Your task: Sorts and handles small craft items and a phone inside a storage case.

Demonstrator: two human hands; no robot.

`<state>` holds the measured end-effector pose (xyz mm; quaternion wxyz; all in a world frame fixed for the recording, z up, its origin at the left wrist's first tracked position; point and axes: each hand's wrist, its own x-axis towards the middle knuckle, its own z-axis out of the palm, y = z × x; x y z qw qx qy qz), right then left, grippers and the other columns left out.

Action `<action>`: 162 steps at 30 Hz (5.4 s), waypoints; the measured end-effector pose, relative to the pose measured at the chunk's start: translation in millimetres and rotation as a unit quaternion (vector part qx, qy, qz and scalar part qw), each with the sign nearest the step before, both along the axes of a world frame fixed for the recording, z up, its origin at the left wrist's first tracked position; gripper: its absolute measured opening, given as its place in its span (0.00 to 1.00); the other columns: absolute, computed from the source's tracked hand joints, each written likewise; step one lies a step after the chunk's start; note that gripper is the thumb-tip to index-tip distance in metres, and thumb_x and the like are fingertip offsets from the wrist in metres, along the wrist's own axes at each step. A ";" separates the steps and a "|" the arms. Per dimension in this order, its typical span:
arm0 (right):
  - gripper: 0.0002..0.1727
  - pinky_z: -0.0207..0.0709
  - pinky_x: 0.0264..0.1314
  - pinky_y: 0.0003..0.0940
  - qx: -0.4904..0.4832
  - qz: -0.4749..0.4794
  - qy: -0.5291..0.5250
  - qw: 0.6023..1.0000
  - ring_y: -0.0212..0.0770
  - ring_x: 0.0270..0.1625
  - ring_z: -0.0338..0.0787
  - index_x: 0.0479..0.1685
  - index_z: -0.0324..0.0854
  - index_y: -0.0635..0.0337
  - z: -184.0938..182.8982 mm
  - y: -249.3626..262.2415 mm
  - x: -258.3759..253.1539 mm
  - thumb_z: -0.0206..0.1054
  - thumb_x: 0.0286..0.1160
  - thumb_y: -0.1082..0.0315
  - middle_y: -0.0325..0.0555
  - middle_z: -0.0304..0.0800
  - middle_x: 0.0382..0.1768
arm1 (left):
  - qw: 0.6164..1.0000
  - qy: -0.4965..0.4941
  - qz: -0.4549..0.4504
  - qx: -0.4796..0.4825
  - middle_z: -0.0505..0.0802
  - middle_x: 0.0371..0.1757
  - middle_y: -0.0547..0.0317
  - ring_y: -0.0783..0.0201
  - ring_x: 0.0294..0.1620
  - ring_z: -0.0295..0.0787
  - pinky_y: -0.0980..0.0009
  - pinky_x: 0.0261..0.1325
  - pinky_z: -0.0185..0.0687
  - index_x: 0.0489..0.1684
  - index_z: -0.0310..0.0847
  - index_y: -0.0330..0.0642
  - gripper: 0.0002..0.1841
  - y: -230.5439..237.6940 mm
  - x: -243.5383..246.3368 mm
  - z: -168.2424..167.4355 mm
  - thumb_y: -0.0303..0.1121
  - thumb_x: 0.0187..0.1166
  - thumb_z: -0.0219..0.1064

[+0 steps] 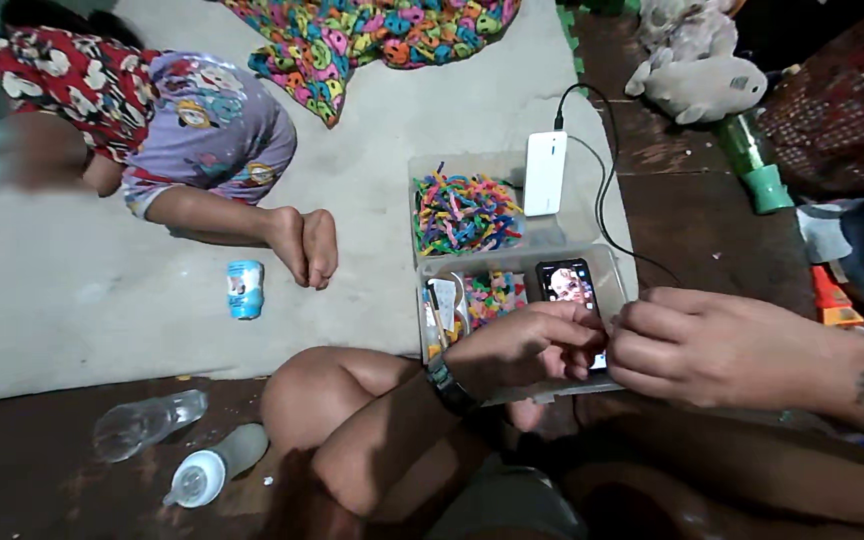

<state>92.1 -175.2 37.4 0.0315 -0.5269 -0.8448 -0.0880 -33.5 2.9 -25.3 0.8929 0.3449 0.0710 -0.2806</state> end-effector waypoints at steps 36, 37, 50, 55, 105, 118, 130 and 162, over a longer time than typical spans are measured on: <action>0.08 0.70 0.34 0.16 -0.283 -0.359 0.595 0.662 0.20 0.31 0.77 0.37 0.83 0.54 -7.8 3.2 -10.1 0.65 0.84 0.63 0.31 0.80 0.32 | 0.950 -0.180 0.136 0.218 0.84 0.38 0.69 0.78 0.34 0.82 0.77 0.42 0.82 0.51 0.73 0.37 0.06 -6.0 -24.5 1.6 0.22 0.82 0.58; 0.07 0.71 0.35 0.17 -0.282 -0.369 0.594 0.657 0.20 0.32 0.78 0.37 0.83 0.53 -6.7 3.9 -10.6 0.66 0.83 0.63 0.32 0.80 0.33 | 0.947 -0.178 0.139 0.228 0.84 0.39 0.68 0.77 0.34 0.82 0.77 0.42 0.83 0.52 0.72 0.36 0.07 -7.0 -24.3 2.6 0.22 0.81 0.57; 0.09 0.76 0.37 0.18 -0.237 -0.390 0.698 0.552 0.22 0.33 0.82 0.30 0.81 0.50 -13.1 3.8 -11.9 0.64 0.79 0.71 0.30 0.84 0.30 | 0.923 -0.206 0.093 0.310 0.85 0.41 0.62 0.76 0.36 0.84 0.77 0.43 0.85 0.63 0.66 0.30 0.16 -9.7 -22.8 8.4 0.21 0.80 0.60; 0.08 0.70 0.31 0.12 -0.150 -0.345 0.597 0.709 0.18 0.31 0.78 0.26 0.82 0.48 -10.4 1.0 -6.4 0.65 0.74 0.66 0.28 0.81 0.32 | 0.898 -0.176 0.172 0.365 0.86 0.34 0.66 0.79 0.33 0.84 0.80 0.41 0.84 0.49 0.78 0.32 0.06 -10.4 -23.7 8.1 0.22 0.81 0.59; 0.09 0.82 0.31 0.29 -0.065 -0.305 0.285 0.906 0.32 0.34 0.85 0.39 0.89 0.52 -5.4 -3.2 3.5 0.64 0.75 0.62 0.35 0.81 0.35 | 0.524 -0.203 0.052 0.825 0.85 0.58 0.36 0.37 0.57 0.85 0.39 0.59 0.81 0.52 0.83 0.32 0.10 72.6 2.4 23.3 0.30 0.83 0.66; 0.12 0.82 0.36 0.25 -0.053 -0.289 0.343 0.892 0.29 0.36 0.85 0.41 0.90 0.51 -2.8 -1.0 3.8 0.60 0.80 0.61 0.33 0.84 0.33 | 0.530 -0.192 -0.462 0.685 0.85 0.66 0.35 0.34 0.66 0.83 0.35 0.62 0.79 0.64 0.83 0.36 0.17 16.4 10.2 -60.2 0.29 0.79 0.66; 0.11 0.81 0.38 0.23 -0.072 -0.284 0.361 0.885 0.25 0.37 0.85 0.40 0.89 0.49 -6.7 -4.5 6.0 0.60 0.80 0.59 0.30 0.84 0.34 | 0.552 -0.171 -0.313 0.754 0.74 0.79 0.33 0.30 0.76 0.72 0.33 0.69 0.74 0.67 0.84 0.43 0.23 17.9 18.8 -60.5 0.38 0.75 0.75; 0.07 0.82 0.39 0.27 -0.141 -0.291 0.385 0.864 0.29 0.37 0.87 0.41 0.89 0.51 -8.9 -5.0 3.6 0.66 0.81 0.62 0.33 0.87 0.35 | 0.531 -0.242 -0.295 0.757 0.82 0.69 0.42 0.39 0.56 0.86 0.38 0.53 0.84 0.62 0.86 0.42 0.24 15.2 16.2 -59.5 0.25 0.63 0.79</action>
